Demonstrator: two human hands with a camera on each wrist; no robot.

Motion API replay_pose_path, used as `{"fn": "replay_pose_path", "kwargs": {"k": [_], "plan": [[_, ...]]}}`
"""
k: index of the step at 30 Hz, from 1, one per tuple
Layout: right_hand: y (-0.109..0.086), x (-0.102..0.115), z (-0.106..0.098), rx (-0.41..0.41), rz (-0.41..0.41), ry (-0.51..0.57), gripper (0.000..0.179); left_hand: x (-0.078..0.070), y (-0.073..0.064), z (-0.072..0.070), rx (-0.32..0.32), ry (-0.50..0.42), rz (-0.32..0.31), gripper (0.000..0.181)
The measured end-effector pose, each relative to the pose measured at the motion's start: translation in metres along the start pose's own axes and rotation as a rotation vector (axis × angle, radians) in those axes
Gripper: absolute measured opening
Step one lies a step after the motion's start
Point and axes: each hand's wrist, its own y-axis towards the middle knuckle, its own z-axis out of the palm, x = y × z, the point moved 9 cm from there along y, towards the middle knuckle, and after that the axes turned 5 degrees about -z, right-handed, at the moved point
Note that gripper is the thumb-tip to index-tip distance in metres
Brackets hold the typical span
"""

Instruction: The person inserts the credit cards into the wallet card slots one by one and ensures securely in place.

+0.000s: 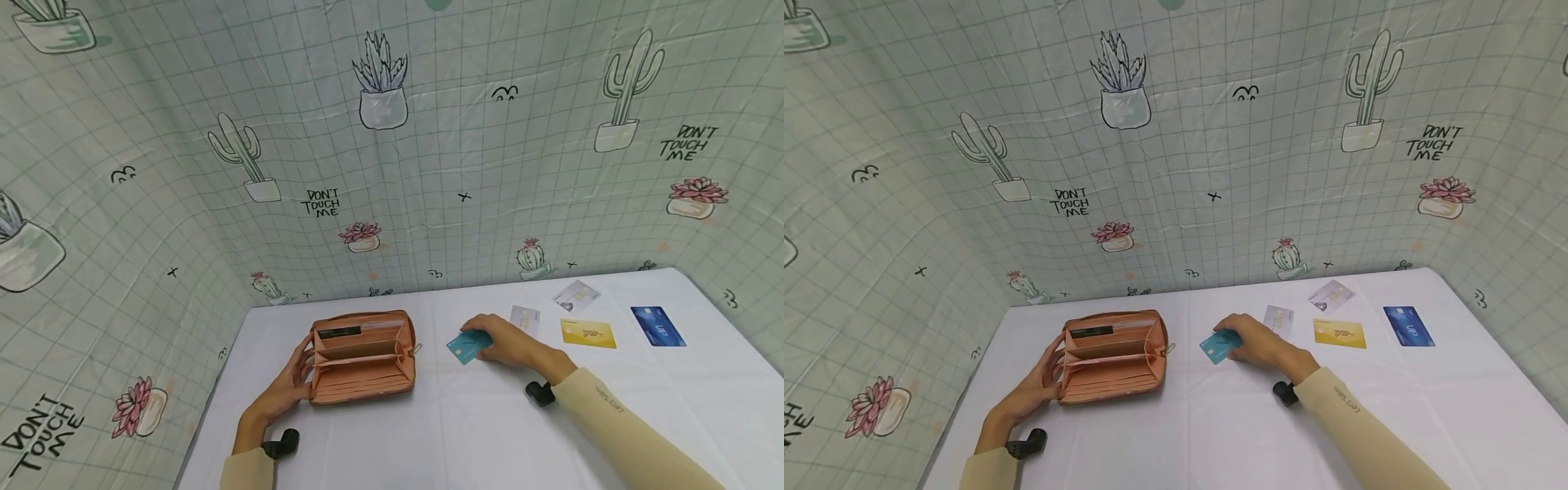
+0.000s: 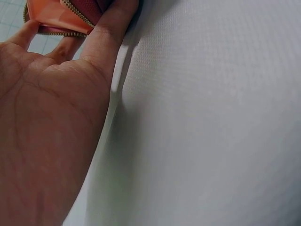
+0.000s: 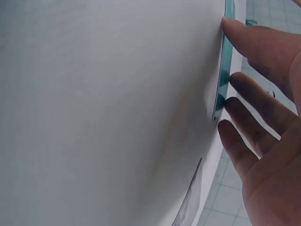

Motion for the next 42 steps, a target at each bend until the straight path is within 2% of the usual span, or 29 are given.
{"fn": "replay_pose_path", "kwargs": {"k": [9, 18, 23, 28, 34, 38, 42], "plan": [[0.005, 0.0, 0.0, 0.014, -0.033, -0.048, 0.042, 0.0, 0.0, 0.0, 0.001, -0.002, 0.002, 0.118], [0.007, -0.008, 0.002, 0.067, 0.048, -0.044, 0.04, 0.001, 0.0, 0.001, 0.009, 0.001, 0.01, 0.118], [0.007, -0.006, -0.001, 0.045, 0.053, -0.041, 0.041, 0.0, 0.0, 0.001, 0.006, 0.0, 0.004, 0.118], [0.005, -0.001, -0.008, 0.029, 0.063, -0.001, 0.031, -0.001, 0.0, 0.001, -0.002, 0.002, -0.008, 0.118], [0.01, 0.013, -0.016, 0.014, -0.014, 0.026, 0.02, -0.001, 0.0, 0.0, -0.002, -0.001, -0.008, 0.118], [0.015, 0.025, -0.024, -0.04, -0.061, 0.002, 0.019, -0.001, 0.0, 0.0, 0.003, -0.002, 0.001, 0.119], [0.02, 0.037, -0.033, -0.102, -0.047, -0.007, 0.022, 0.0, -0.001, 0.0, 0.006, 0.0, 0.007, 0.119]]}}
